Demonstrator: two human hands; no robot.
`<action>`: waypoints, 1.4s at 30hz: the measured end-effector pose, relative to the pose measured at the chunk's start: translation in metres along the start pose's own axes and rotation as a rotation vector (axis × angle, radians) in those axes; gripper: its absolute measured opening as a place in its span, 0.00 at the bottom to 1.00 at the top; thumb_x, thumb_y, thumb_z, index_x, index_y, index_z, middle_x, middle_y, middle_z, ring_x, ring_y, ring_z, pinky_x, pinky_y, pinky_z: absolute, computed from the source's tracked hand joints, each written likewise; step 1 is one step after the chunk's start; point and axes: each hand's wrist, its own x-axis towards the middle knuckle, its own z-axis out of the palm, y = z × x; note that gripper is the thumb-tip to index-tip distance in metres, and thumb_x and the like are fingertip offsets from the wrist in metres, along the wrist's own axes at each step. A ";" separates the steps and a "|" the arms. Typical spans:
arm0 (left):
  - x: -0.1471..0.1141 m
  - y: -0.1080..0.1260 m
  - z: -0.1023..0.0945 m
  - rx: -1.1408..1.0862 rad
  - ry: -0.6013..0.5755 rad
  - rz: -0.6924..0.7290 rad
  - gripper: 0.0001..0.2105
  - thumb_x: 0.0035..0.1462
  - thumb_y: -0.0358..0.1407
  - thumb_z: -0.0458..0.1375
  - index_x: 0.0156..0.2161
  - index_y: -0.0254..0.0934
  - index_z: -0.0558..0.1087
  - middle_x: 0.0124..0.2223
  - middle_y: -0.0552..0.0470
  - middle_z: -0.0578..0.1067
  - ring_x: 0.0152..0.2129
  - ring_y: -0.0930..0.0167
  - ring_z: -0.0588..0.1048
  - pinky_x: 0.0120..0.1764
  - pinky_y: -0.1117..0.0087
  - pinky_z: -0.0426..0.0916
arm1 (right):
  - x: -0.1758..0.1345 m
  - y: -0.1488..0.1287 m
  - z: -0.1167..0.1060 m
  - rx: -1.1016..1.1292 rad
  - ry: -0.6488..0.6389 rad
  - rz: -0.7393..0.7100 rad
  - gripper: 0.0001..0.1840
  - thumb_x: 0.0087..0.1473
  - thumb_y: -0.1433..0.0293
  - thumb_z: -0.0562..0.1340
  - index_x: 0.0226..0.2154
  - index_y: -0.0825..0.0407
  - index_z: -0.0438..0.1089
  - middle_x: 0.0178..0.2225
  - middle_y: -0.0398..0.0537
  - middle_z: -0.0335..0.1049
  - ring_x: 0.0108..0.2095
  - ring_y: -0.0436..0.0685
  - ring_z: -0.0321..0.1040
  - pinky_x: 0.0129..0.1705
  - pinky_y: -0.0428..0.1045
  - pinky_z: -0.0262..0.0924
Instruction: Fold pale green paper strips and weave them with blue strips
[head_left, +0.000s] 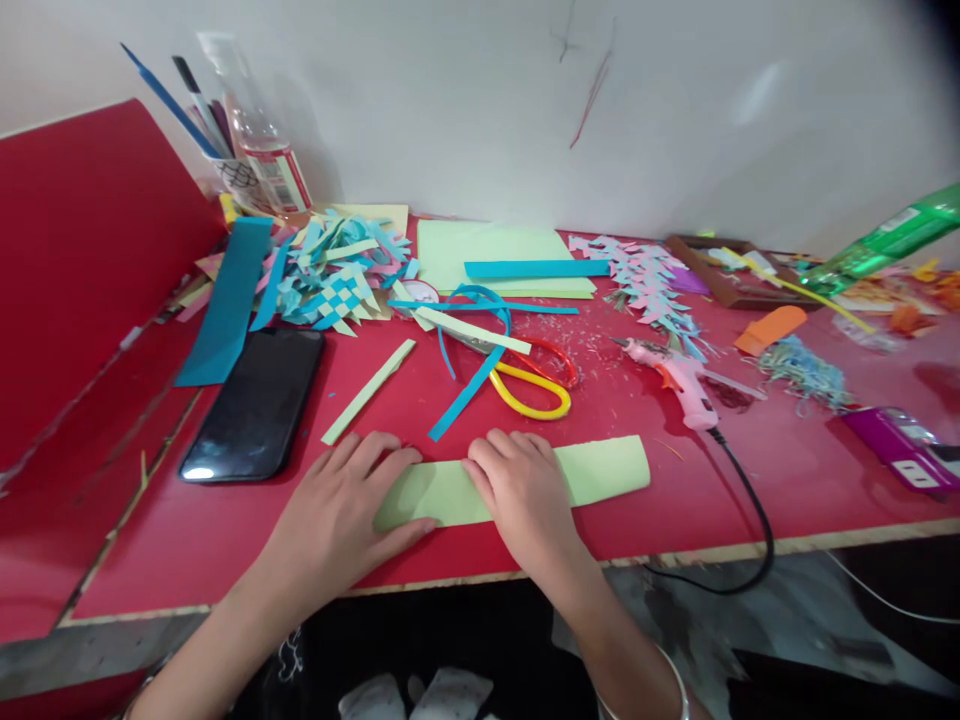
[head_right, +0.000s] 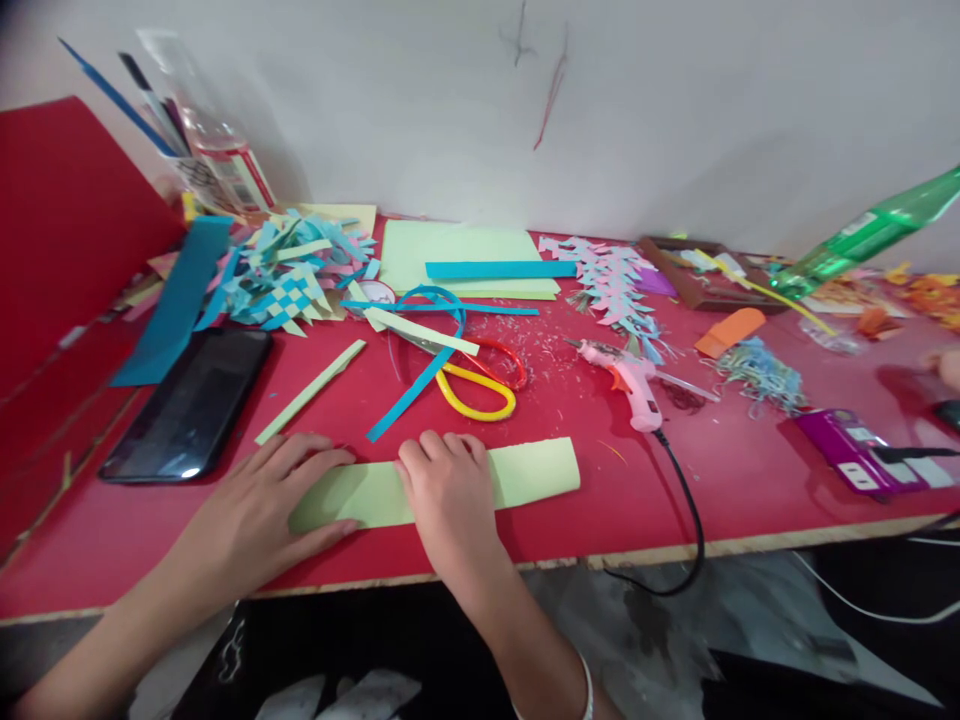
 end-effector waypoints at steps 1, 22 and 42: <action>0.000 0.000 0.000 0.011 0.001 0.000 0.21 0.52 0.50 0.50 0.47 0.39 0.64 0.44 0.47 0.66 0.41 0.63 0.65 0.46 0.59 0.60 | -0.001 0.000 0.001 0.000 0.008 -0.002 0.08 0.54 0.70 0.55 0.24 0.52 0.63 0.24 0.43 0.64 0.28 0.52 0.57 0.35 0.47 0.44; -0.007 -0.005 -0.002 0.081 0.005 0.013 0.21 0.52 0.47 0.51 0.49 0.38 0.64 0.46 0.46 0.67 0.42 0.63 0.66 0.44 0.61 0.62 | -0.003 0.000 0.005 0.007 0.015 0.004 0.08 0.54 0.71 0.55 0.24 0.51 0.62 0.24 0.42 0.62 0.28 0.52 0.55 0.36 0.48 0.44; -0.023 0.017 0.005 0.143 -0.098 0.353 0.34 0.50 0.56 0.47 0.60 0.47 0.46 0.63 0.51 0.49 0.58 0.63 0.50 0.57 0.58 0.36 | -0.002 -0.001 0.001 -0.033 -0.006 0.008 0.08 0.54 0.69 0.54 0.25 0.50 0.63 0.24 0.43 0.62 0.29 0.52 0.56 0.36 0.48 0.44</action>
